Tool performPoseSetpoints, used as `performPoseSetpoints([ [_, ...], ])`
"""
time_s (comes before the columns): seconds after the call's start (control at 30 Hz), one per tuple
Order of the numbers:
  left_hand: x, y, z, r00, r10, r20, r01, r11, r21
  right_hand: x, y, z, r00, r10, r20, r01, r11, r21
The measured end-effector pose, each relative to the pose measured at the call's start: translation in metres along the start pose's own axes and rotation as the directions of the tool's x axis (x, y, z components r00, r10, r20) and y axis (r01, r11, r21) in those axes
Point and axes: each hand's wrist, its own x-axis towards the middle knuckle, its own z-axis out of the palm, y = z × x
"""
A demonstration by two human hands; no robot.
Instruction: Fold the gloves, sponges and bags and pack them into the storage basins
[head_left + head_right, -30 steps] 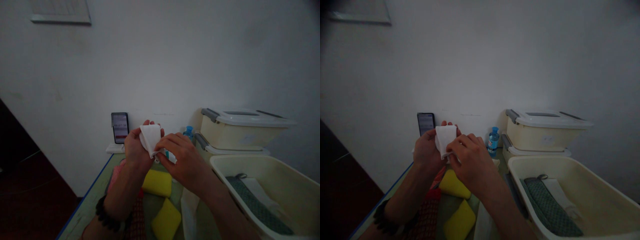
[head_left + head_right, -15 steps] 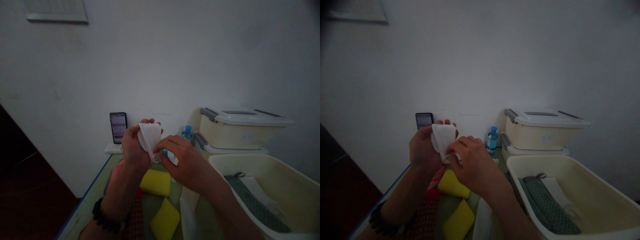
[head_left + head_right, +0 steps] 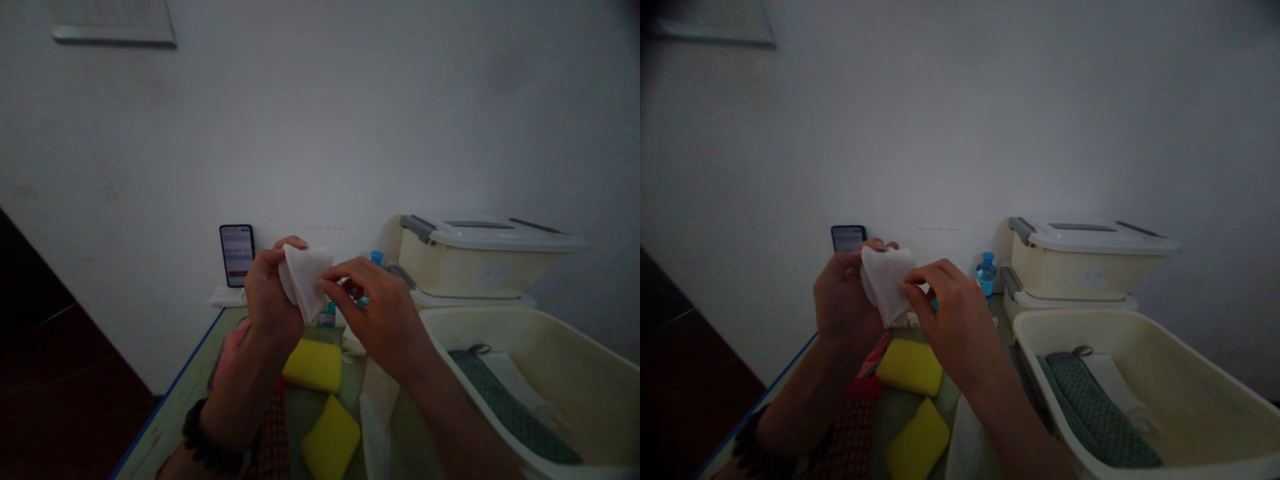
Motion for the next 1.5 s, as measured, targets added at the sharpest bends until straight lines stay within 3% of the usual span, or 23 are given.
performPoseSetpoints([
  [0.2, -0.001, 0.002, -0.001, 0.999, 0.011, 0.053, -0.015, 0.997, 0.079, 0.0, -0.001, -0.002, 0.97, 0.225, -0.092, -0.211, 0.968, 0.138],
  [0.43, 0.002, 0.0, -0.008, 0.978, 0.059, 0.2, -0.104, 0.969, 0.222, 0.0, -0.004, -0.007, 0.959, 0.225, -0.172, -0.179, 0.952, 0.25],
  [0.6, 0.012, 0.01, -0.021, 0.92, 0.062, 0.387, -0.235, 0.878, 0.417, 0.0, -0.001, -0.01, 0.935, 0.33, -0.129, -0.253, 0.878, 0.407],
  [0.7, 0.014, 0.02, -0.026, 0.908, 0.052, 0.415, -0.279, 0.815, 0.508, 0.001, 0.0, -0.011, 0.928, 0.359, -0.102, -0.261, 0.82, 0.51],
  [0.83, 0.012, 0.027, -0.026, 0.921, 0.028, 0.389, -0.267, 0.771, 0.578, 0.003, 0.0, -0.011, 0.921, 0.373, -0.111, -0.283, 0.837, 0.468],
  [1.03, 0.009, 0.026, -0.023, 0.92, -0.111, 0.375, -0.131, 0.816, 0.563, 0.003, 0.001, -0.011, 0.918, 0.375, -0.125, -0.284, 0.846, 0.451],
  [1.13, 0.009, 0.027, -0.023, 0.908, -0.121, 0.4, -0.129, 0.829, 0.545, 0.003, -0.002, -0.013, 0.913, 0.399, -0.08, -0.303, 0.798, 0.521],
  [1.3, 0.01, 0.029, -0.024, 0.906, -0.011, 0.423, -0.249, 0.795, 0.554, 0.003, -0.006, -0.017, 0.887, 0.456, 0.07, -0.397, 0.678, 0.619],
  [1.5, 0.009, 0.03, -0.023, 0.882, 0.043, 0.469, -0.315, 0.795, 0.519, 0.004, -0.008, -0.023, 0.847, 0.507, 0.162, -0.499, 0.654, 0.568],
])
